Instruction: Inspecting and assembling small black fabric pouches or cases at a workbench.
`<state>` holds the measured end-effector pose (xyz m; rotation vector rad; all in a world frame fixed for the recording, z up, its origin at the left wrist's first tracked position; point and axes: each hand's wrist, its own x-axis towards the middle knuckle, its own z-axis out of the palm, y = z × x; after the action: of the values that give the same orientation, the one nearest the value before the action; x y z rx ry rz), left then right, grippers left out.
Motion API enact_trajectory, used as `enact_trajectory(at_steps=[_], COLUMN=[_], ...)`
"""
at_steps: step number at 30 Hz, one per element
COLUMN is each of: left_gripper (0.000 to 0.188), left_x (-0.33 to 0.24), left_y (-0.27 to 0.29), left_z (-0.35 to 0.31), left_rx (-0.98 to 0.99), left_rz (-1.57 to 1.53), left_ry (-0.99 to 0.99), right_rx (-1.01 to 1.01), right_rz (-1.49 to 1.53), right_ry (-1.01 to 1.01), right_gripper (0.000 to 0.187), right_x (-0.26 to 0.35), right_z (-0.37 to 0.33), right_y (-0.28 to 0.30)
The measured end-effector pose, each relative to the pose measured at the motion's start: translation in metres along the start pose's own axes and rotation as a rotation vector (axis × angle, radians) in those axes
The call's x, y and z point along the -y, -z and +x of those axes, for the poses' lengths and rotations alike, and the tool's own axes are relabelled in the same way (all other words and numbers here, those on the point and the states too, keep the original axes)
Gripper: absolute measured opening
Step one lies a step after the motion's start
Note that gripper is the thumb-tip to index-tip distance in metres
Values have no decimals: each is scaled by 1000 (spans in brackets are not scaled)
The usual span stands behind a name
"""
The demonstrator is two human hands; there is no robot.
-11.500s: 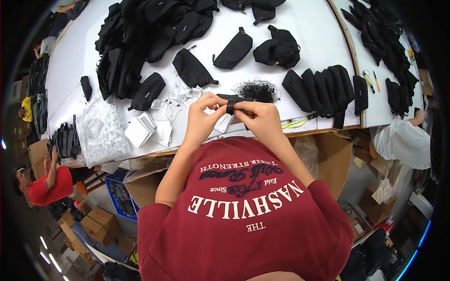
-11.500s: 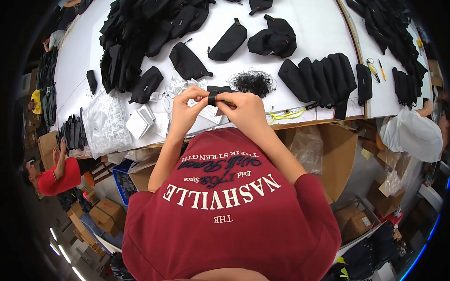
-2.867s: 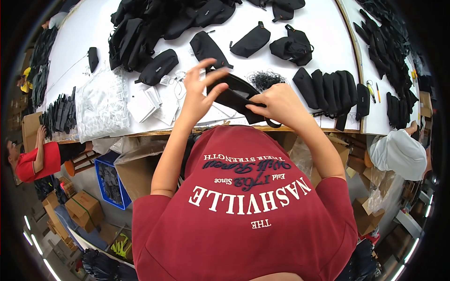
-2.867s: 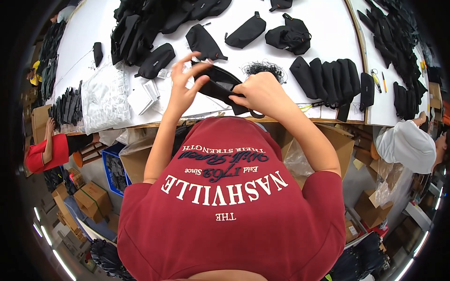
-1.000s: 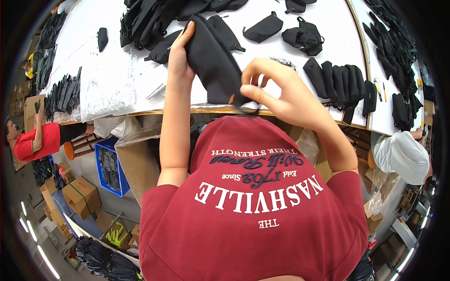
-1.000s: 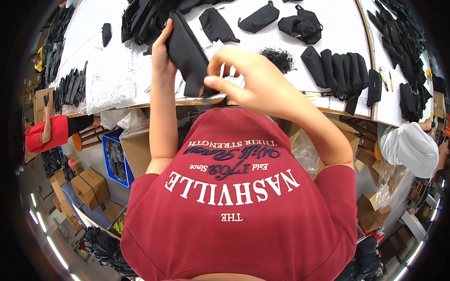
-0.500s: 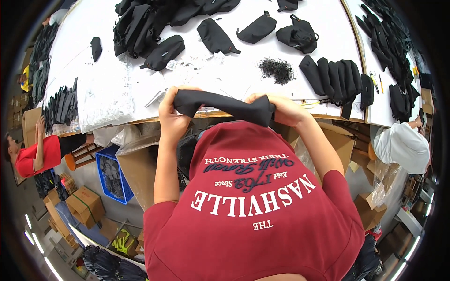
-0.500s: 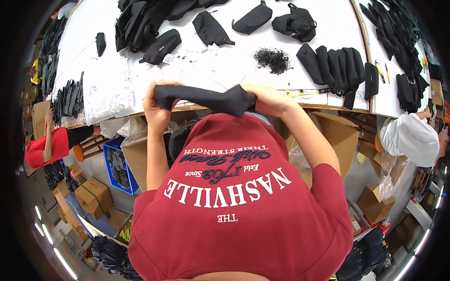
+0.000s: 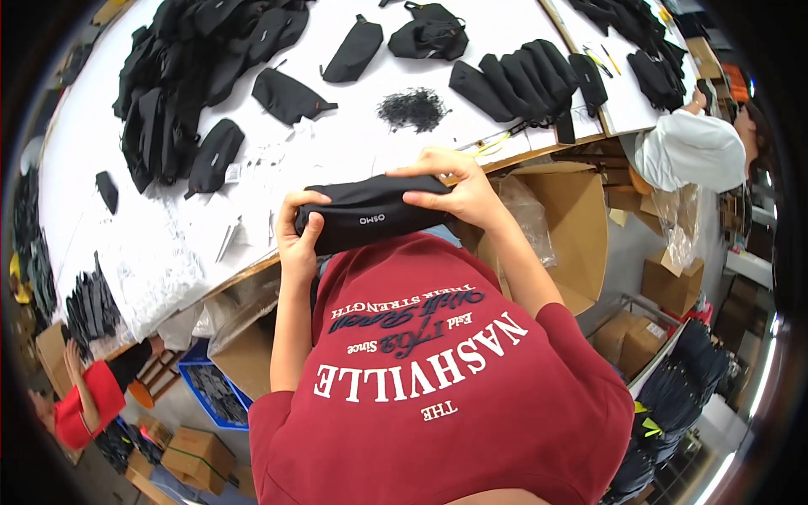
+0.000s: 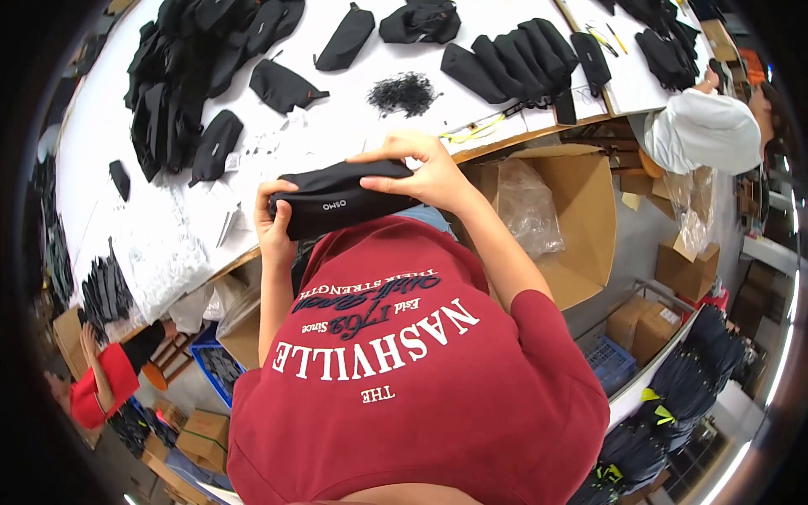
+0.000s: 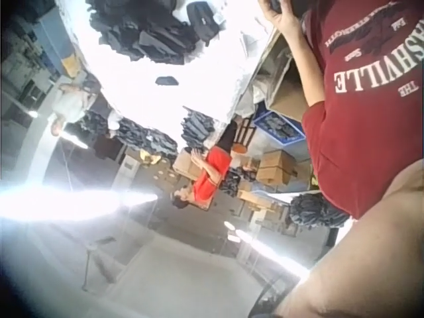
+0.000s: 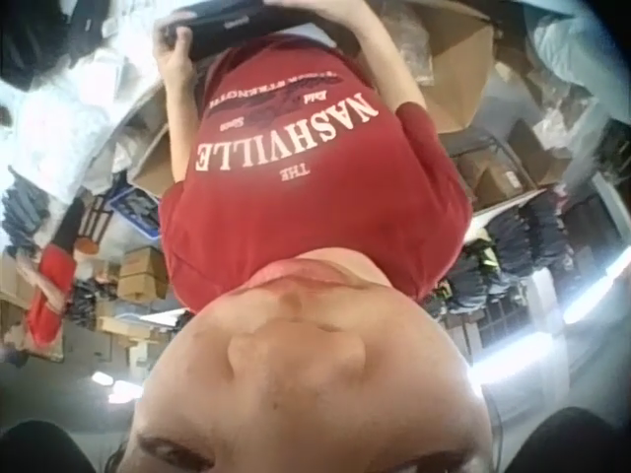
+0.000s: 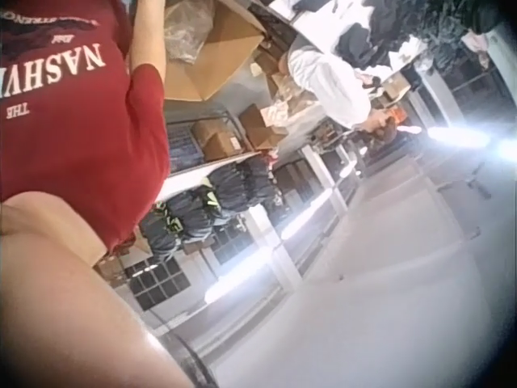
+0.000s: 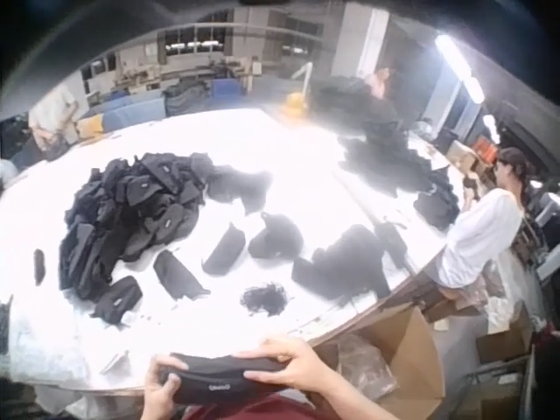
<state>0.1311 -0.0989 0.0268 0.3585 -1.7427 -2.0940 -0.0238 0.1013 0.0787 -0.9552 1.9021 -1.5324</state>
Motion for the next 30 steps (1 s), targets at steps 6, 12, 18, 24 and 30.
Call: enact_trajectory(at_steps=[6,12,18,24,30], left_gripper=[24,19,23,54,59], left_x=[5,13,39,145,163], left_y=[-27,-69,-109,-18,-15], left_z=[23,61,102,71,60], left_rx=[91,254,300,-531,-507], left_rz=[-120,58,125,972,1234], left_ry=[344,333,355,376,492], right_rx=[162,178,89,-1017,-606], right_rz=[-71,72,-47,-593,-859], right_ry=[-291,-509,-470,-21,-367], right_gripper=[31,28,26,28,51], right_x=[-15,-23,-48,-122,-231], right_z=[-6,1,7,10,-13], right_y=[46,109,201,336,386])
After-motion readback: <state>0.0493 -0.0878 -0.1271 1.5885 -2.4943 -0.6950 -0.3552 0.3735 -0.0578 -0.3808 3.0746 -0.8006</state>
